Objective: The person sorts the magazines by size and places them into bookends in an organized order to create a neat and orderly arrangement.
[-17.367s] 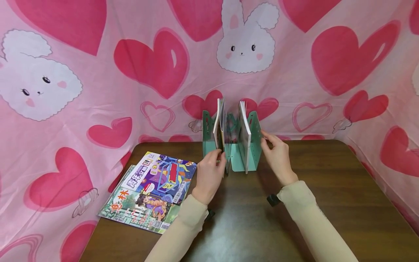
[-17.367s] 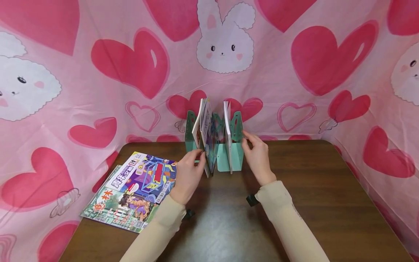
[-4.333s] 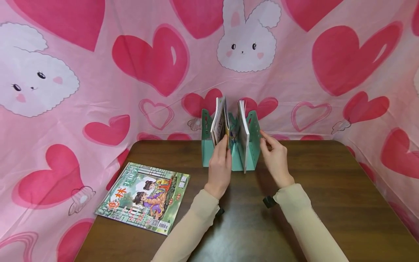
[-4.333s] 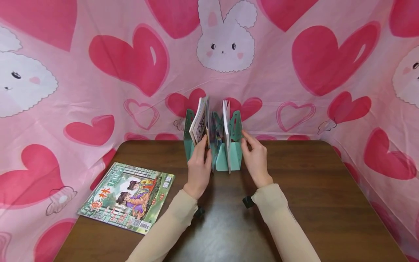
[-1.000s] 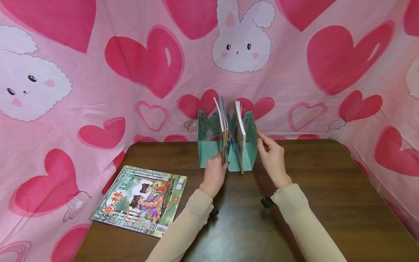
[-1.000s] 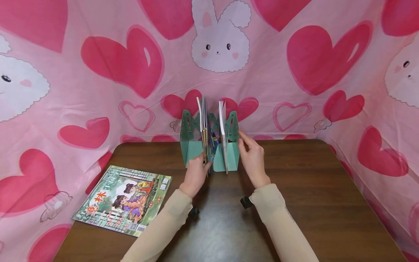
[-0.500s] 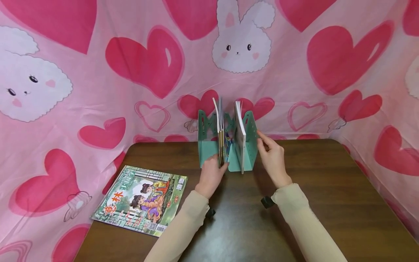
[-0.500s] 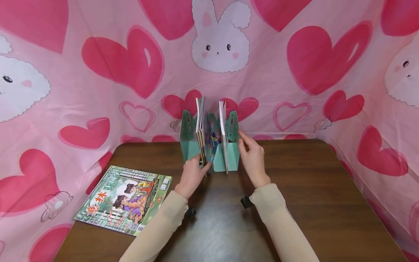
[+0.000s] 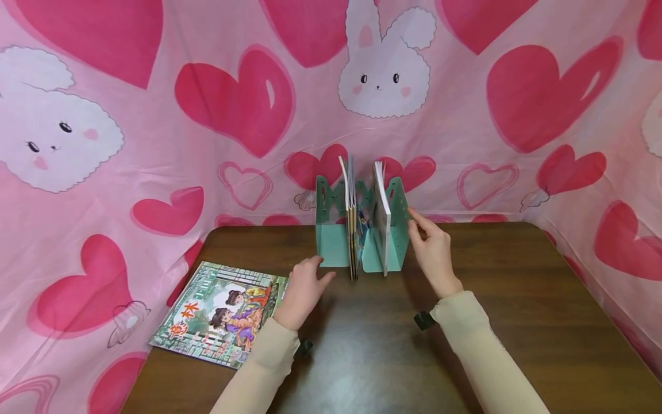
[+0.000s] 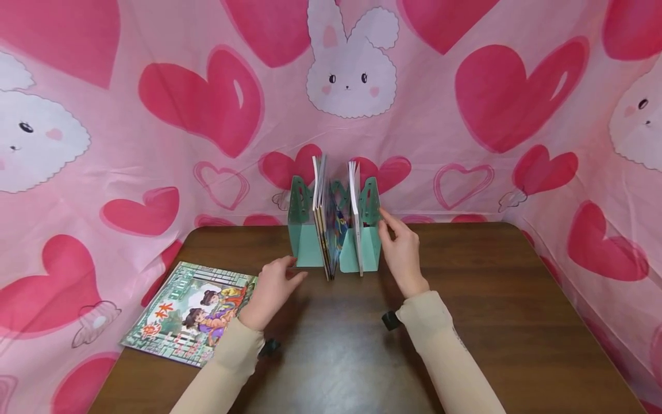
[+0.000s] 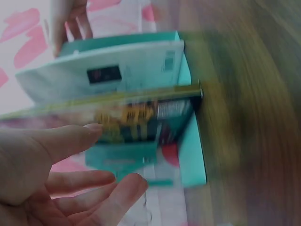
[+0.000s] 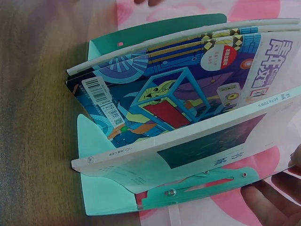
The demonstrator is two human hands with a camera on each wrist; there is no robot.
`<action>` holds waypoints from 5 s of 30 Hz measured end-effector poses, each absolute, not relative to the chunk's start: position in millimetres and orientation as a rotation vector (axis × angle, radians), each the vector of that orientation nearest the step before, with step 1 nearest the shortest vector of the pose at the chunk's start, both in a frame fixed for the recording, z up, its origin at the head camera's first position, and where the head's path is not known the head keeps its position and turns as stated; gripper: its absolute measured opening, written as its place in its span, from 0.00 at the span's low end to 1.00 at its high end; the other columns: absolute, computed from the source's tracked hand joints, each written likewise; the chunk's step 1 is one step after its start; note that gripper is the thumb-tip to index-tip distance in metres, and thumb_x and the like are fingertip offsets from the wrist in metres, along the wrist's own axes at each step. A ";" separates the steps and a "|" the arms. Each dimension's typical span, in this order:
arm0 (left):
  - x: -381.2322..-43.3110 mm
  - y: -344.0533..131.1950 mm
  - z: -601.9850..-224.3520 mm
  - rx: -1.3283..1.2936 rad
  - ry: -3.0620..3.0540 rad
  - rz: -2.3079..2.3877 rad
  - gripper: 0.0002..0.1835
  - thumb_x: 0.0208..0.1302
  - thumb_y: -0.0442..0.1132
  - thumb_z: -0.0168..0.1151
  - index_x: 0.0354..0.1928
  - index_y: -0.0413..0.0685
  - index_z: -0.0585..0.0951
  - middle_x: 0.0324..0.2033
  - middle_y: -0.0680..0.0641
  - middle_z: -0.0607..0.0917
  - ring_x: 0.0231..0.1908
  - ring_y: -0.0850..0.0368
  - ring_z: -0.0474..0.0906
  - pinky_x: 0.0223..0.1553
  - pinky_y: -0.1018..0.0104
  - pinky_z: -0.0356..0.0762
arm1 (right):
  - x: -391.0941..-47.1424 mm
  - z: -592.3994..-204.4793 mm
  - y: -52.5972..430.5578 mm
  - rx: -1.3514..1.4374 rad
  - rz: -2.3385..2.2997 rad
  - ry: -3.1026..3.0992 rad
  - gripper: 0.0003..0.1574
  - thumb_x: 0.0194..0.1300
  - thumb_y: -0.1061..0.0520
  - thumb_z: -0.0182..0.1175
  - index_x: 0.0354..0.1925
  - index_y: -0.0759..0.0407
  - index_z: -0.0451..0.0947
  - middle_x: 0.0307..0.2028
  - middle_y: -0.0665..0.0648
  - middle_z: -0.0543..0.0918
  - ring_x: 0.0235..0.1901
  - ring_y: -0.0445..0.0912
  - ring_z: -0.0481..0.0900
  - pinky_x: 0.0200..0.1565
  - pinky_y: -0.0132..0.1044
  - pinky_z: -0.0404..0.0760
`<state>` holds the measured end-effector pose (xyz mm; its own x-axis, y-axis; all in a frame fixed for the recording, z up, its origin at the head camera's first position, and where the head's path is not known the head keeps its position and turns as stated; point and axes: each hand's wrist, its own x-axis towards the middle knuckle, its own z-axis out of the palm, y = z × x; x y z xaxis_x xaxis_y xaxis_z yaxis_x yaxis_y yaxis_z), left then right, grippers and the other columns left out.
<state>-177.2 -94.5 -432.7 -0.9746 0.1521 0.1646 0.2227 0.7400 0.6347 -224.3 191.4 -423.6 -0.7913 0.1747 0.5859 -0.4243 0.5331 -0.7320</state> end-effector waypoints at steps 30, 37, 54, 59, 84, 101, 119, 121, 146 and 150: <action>-129.0 -282.9 -446.4 0.436 -2.808 -0.735 0.25 0.71 0.43 0.62 0.53 0.22 0.79 0.48 0.22 0.83 0.46 0.23 0.81 0.45 0.33 0.77 | -225.2 -423.2 194.6 0.178 1.274 -2.184 0.21 0.73 0.61 0.64 0.63 0.61 0.83 0.50 0.65 0.89 0.39 0.49 0.84 0.36 0.13 0.73; -111.4 -318.6 -454.3 0.621 -2.865 -0.719 0.26 0.68 0.40 0.64 0.56 0.21 0.75 0.51 0.18 0.79 0.47 0.19 0.77 0.41 0.31 0.76 | -225.7 -421.5 196.1 0.185 1.288 -2.203 0.23 0.72 0.62 0.65 0.64 0.61 0.82 0.55 0.66 0.87 0.46 0.58 0.88 0.43 0.11 0.72; -89.7 -355.8 -470.0 0.609 -2.984 -0.642 0.32 0.58 0.42 0.72 0.45 0.12 0.73 0.39 0.14 0.76 0.45 0.14 0.72 0.46 0.31 0.68 | -224.9 -423.2 195.7 0.188 1.292 -2.194 0.23 0.72 0.63 0.64 0.64 0.60 0.82 0.54 0.67 0.87 0.46 0.58 0.88 0.41 0.11 0.73; -88.9 -358.1 -469.3 0.655 -2.997 -0.663 0.35 0.59 0.44 0.72 0.41 0.09 0.73 0.36 0.14 0.74 0.46 0.13 0.68 0.49 0.30 0.66 | -225.0 -422.5 196.1 0.190 1.293 -2.184 0.23 0.72 0.63 0.64 0.64 0.59 0.82 0.55 0.66 0.87 0.47 0.56 0.87 0.43 0.12 0.74; -93.2 -358.2 -476.9 0.830 -2.624 -1.157 0.62 0.60 0.30 0.70 0.79 0.31 0.31 0.63 0.05 0.45 0.67 0.10 0.44 0.69 0.22 0.49 | -224.9 -422.9 195.7 0.162 1.289 -2.200 0.23 0.73 0.61 0.64 0.64 0.57 0.82 0.56 0.64 0.87 0.47 0.54 0.88 0.43 0.14 0.76; -100.3 -347.9 -469.1 0.960 -1.881 -1.861 0.36 0.66 0.25 0.67 0.71 0.32 0.60 0.27 0.64 0.81 0.26 0.75 0.79 0.27 0.76 0.82 | -226.4 -423.7 193.3 0.149 1.293 -2.199 0.23 0.74 0.61 0.62 0.65 0.56 0.82 0.52 0.65 0.88 0.41 0.52 0.87 0.38 0.12 0.74; -99.1 -340.3 -463.8 0.780 -1.938 -2.435 0.40 0.76 0.27 0.54 0.75 0.57 0.41 0.36 0.66 0.84 0.37 0.63 0.87 0.37 0.60 0.89 | -226.4 -423.9 192.6 0.156 1.298 -2.192 0.23 0.74 0.61 0.62 0.65 0.57 0.82 0.54 0.64 0.88 0.43 0.52 0.86 0.40 0.14 0.75; -98.3 -339.8 -464.8 0.763 -1.944 -2.427 0.42 0.75 0.25 0.53 0.76 0.56 0.38 0.36 0.67 0.84 0.36 0.63 0.86 0.36 0.60 0.89 | -226.3 -424.1 192.4 0.155 1.298 -2.194 0.23 0.74 0.61 0.62 0.65 0.57 0.82 0.54 0.64 0.87 0.44 0.51 0.86 0.41 0.14 0.76; -93.8 -282.8 -410.9 0.630 -1.665 -2.183 0.41 0.66 0.21 0.65 0.79 0.43 0.65 0.41 0.60 0.90 0.33 0.64 0.88 0.20 0.65 0.84 | -224.8 -424.7 191.5 0.162 1.314 -2.185 0.23 0.74 0.62 0.62 0.65 0.58 0.82 0.57 0.63 0.86 0.49 0.53 0.86 0.44 0.13 0.75; -91.4 -269.0 -401.3 0.521 -1.617 -2.146 0.38 0.64 0.17 0.62 0.76 0.38 0.67 0.42 0.56 0.91 0.30 0.63 0.88 0.18 0.67 0.82 | -224.9 -425.1 191.8 0.160 1.316 -2.185 0.23 0.74 0.63 0.62 0.65 0.59 0.82 0.57 0.63 0.86 0.49 0.53 0.86 0.45 0.13 0.75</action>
<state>-91.4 -269.0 -401.3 -0.8497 -0.5245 -0.0537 0.0931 -0.2495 0.9639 -224.9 191.8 -425.1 -0.8263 0.1867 0.5314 -0.3824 0.5067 -0.7726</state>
